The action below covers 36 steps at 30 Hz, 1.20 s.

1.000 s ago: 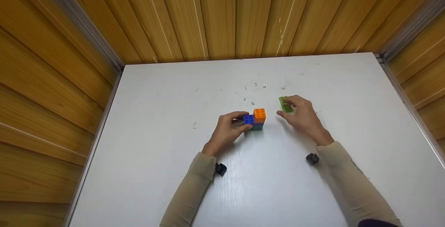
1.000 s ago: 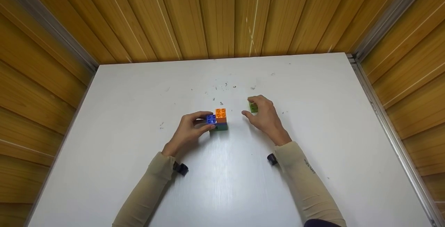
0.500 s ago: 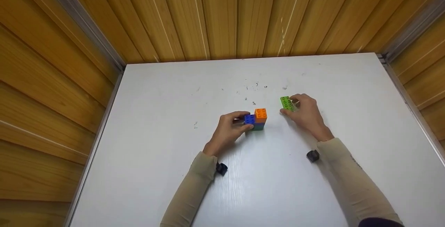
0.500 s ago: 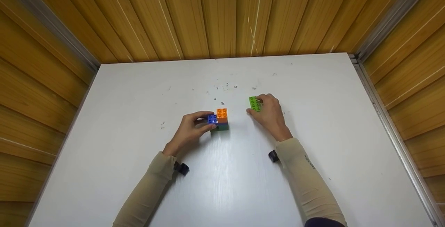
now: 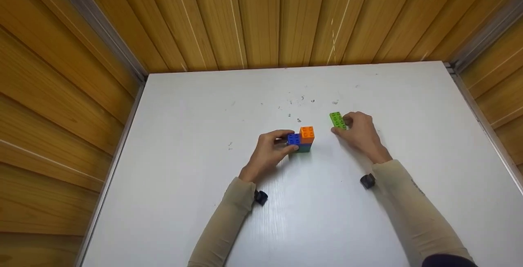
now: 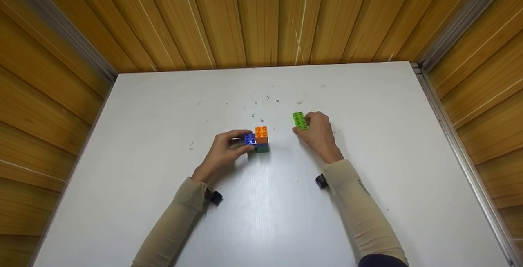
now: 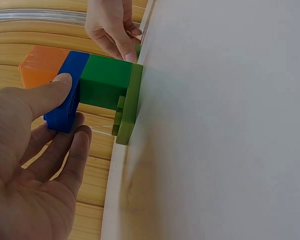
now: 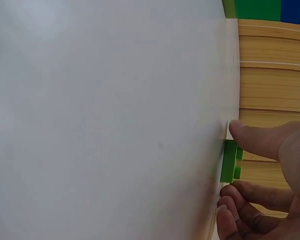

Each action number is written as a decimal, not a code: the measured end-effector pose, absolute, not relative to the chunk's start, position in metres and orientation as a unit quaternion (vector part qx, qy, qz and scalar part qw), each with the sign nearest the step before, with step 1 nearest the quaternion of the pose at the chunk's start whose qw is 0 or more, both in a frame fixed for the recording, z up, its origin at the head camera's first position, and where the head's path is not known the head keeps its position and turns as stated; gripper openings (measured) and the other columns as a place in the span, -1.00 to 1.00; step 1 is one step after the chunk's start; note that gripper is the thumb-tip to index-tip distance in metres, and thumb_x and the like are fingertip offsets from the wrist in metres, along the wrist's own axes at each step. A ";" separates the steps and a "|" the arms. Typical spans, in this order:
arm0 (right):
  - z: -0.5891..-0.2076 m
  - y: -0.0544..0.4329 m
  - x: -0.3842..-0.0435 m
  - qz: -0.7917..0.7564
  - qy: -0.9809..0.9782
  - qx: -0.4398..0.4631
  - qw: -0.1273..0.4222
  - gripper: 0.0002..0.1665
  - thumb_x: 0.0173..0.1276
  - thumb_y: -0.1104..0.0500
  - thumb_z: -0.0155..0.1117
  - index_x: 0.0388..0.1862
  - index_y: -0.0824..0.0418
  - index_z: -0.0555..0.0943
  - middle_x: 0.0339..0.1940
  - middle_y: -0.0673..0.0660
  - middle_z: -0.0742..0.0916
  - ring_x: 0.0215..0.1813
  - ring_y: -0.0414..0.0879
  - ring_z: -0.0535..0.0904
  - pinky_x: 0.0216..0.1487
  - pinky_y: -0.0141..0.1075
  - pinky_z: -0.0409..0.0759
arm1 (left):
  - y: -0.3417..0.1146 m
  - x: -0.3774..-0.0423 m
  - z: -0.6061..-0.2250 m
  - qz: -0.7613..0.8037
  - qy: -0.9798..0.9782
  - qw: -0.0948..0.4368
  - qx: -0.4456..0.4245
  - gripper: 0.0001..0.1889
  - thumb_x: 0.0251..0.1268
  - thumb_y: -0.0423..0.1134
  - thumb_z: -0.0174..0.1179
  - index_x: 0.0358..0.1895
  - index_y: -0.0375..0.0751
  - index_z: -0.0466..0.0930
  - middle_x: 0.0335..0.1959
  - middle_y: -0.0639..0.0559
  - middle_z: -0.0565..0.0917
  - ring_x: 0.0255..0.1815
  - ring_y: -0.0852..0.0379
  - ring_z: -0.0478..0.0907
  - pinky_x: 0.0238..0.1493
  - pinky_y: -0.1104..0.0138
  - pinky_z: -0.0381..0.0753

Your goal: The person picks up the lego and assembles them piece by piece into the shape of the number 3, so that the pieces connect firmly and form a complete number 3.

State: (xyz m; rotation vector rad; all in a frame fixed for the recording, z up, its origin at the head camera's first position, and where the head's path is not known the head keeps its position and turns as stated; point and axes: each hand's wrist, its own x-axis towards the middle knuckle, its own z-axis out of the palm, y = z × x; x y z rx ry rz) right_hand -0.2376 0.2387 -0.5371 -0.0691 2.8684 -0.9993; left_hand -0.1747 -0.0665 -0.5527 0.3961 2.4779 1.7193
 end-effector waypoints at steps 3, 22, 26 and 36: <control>-0.537 0.239 -0.238 -0.331 0.942 -0.024 0.055 -0.35 0.41 0.08 0.49 0.28 0.50 0.60 0.10 0.42 0.67 0.05 0.21 0.52 0.19 0.07 0.55 | -0.066 -0.175 -0.552 0.564 0.814 0.053 0.126 -0.51 0.35 -0.24 0.51 0.33 -0.13 0.70 0.23 0.00 0.76 0.18 0.12 0.72 0.32 0.26 0.68; -0.532 0.243 -0.239 -0.355 0.932 -0.055 0.045 -0.44 0.35 0.22 0.40 0.27 0.47 0.64 0.09 0.40 0.68 0.09 0.23 0.59 0.18 0.07 0.58 | -0.067 -0.174 -0.551 0.562 0.816 0.057 0.123 -0.52 0.34 -0.25 0.51 0.32 -0.10 0.71 0.25 -0.01 0.75 0.18 0.11 0.73 0.30 0.28 0.69; -0.526 0.244 -0.238 -0.360 0.928 -0.090 0.025 -0.50 0.31 0.28 0.43 0.20 0.47 0.69 0.05 0.44 0.71 0.09 0.31 0.66 0.14 0.10 0.63 | -0.067 -0.174 -0.551 0.564 0.815 0.060 0.122 -0.52 0.36 -0.23 0.50 0.33 -0.09 0.70 0.26 -0.01 0.74 0.19 0.10 0.73 0.31 0.26 0.69; -0.506 0.240 -0.232 -0.367 0.923 -0.113 0.027 -0.54 0.38 0.29 0.42 0.24 0.40 0.71 0.10 0.36 0.75 0.13 0.24 0.67 0.14 0.08 0.69 | -0.066 -0.173 -0.550 0.561 0.817 0.067 0.113 -0.52 0.37 -0.23 0.50 0.34 -0.06 0.70 0.28 0.03 0.73 0.20 0.13 0.71 0.34 0.27 0.66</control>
